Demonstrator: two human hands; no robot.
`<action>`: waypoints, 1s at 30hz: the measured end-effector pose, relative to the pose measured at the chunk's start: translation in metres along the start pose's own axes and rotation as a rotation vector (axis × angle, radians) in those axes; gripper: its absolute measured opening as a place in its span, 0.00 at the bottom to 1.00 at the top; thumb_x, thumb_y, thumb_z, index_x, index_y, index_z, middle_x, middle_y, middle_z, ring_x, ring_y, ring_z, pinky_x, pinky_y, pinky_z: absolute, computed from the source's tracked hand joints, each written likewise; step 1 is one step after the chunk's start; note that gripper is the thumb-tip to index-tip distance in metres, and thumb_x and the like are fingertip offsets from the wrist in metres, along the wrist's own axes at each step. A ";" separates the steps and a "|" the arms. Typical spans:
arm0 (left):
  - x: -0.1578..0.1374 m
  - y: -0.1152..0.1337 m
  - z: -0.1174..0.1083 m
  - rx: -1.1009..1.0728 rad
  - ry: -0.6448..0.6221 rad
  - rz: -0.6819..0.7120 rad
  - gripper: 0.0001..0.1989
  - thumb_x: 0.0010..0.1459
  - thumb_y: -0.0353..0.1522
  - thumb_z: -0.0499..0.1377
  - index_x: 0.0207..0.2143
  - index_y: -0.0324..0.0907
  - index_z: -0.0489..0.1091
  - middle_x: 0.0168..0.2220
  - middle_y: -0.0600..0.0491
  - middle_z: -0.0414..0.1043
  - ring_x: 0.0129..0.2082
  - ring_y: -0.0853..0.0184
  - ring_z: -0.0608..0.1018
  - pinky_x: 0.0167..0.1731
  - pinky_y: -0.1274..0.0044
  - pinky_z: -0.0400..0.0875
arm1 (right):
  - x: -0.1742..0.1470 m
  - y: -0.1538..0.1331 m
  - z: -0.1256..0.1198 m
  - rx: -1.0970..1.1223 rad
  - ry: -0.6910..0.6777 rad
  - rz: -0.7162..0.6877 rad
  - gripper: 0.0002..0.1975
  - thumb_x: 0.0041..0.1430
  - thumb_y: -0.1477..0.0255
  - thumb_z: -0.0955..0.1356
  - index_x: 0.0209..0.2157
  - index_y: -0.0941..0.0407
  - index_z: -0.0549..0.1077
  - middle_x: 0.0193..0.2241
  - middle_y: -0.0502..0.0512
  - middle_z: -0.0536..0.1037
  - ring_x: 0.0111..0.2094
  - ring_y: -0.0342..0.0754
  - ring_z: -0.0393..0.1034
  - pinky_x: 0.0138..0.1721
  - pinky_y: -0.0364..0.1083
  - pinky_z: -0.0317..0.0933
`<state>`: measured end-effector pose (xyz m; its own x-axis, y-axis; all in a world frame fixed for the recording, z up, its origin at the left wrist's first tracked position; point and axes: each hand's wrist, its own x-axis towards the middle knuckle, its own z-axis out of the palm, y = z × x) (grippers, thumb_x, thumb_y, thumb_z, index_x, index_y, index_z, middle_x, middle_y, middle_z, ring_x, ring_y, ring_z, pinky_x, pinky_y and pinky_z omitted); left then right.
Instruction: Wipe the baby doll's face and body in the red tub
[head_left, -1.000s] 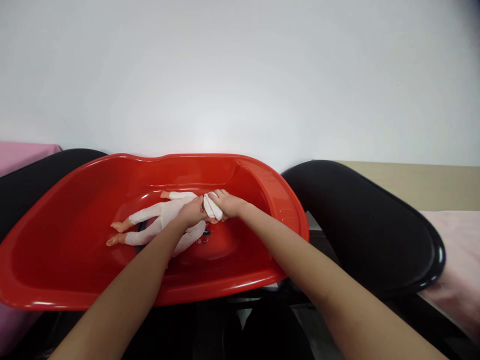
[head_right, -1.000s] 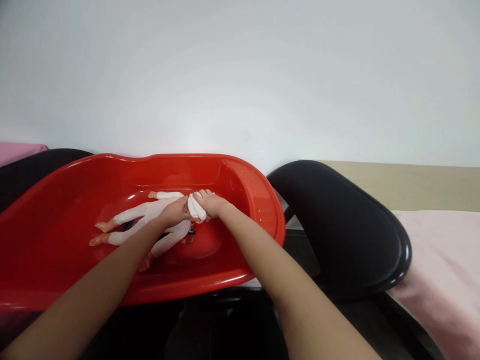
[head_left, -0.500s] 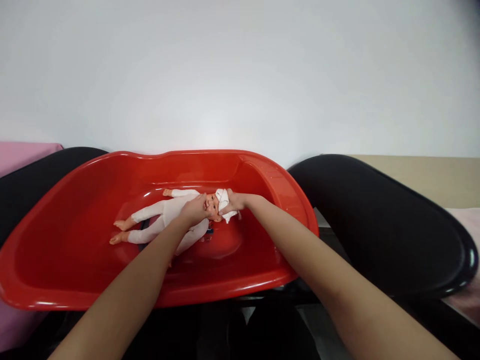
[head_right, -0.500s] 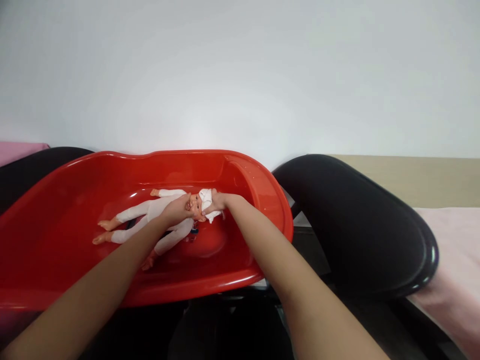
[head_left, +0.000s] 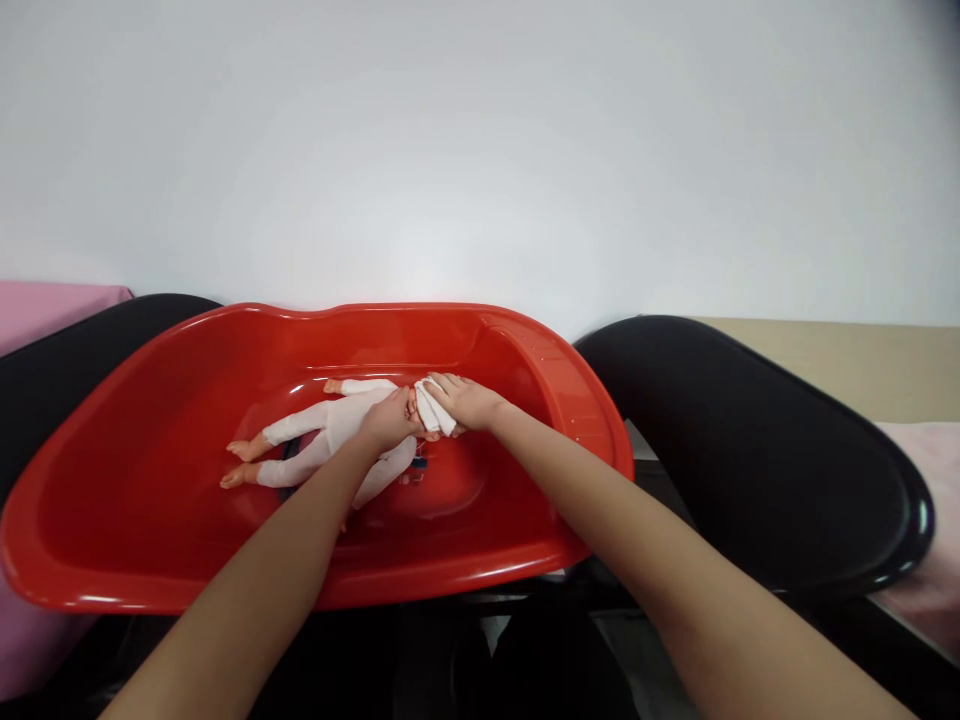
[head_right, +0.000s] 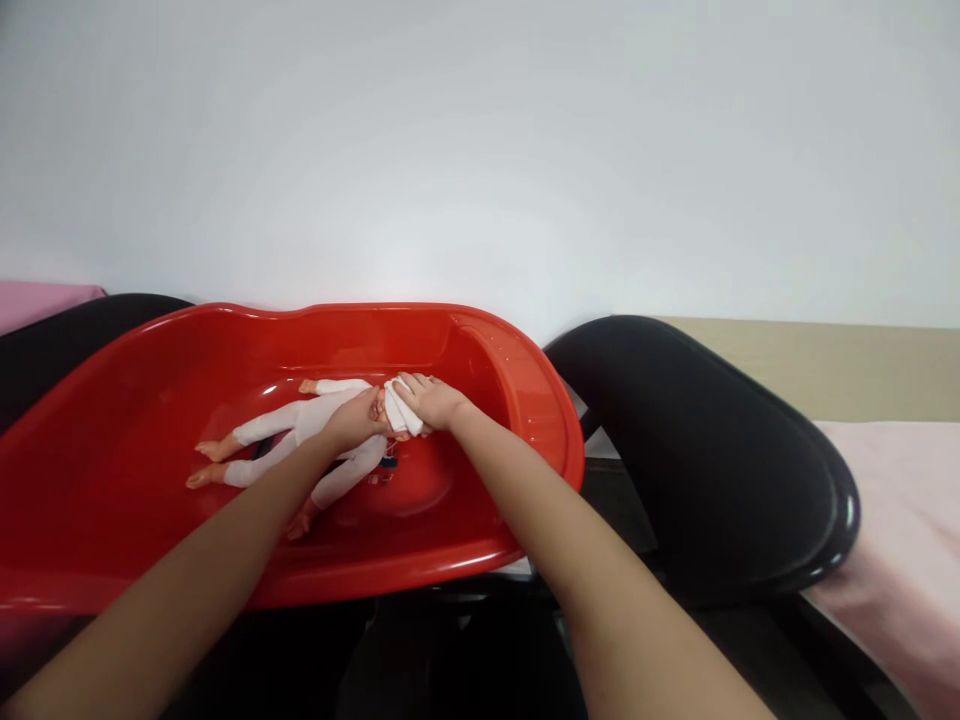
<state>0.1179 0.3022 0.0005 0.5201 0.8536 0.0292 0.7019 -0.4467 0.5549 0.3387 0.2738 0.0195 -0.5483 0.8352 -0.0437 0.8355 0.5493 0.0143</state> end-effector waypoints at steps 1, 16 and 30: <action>0.000 0.000 0.000 -0.022 0.000 0.010 0.16 0.53 0.38 0.66 0.43 0.48 0.68 0.46 0.50 0.79 0.43 0.56 0.77 0.44 0.69 0.69 | 0.001 -0.001 -0.001 0.028 0.007 -0.013 0.56 0.48 0.78 0.80 0.73 0.66 0.52 0.70 0.79 0.58 0.70 0.70 0.57 0.68 0.62 0.60; 0.000 0.002 0.004 0.031 0.040 -0.014 0.13 0.55 0.36 0.63 0.43 0.47 0.67 0.48 0.44 0.77 0.45 0.52 0.77 0.45 0.66 0.67 | 0.002 0.040 0.013 0.864 -0.744 0.542 0.45 0.44 0.33 0.74 0.50 0.56 0.76 0.40 0.65 0.84 0.42 0.63 0.81 0.47 0.58 0.77; -0.006 0.011 0.002 0.014 0.017 -0.022 0.11 0.65 0.41 0.57 0.44 0.46 0.64 0.51 0.41 0.74 0.50 0.49 0.77 0.51 0.60 0.67 | 0.006 0.004 -0.001 1.144 -0.861 0.415 0.38 0.49 0.39 0.76 0.46 0.58 0.77 0.40 0.62 0.85 0.43 0.56 0.83 0.47 0.52 0.78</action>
<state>0.1238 0.2919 0.0043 0.4962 0.8677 0.0314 0.7201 -0.4314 0.5434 0.3385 0.2812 0.0198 -0.4218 0.4259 -0.8004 0.7209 -0.3779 -0.5810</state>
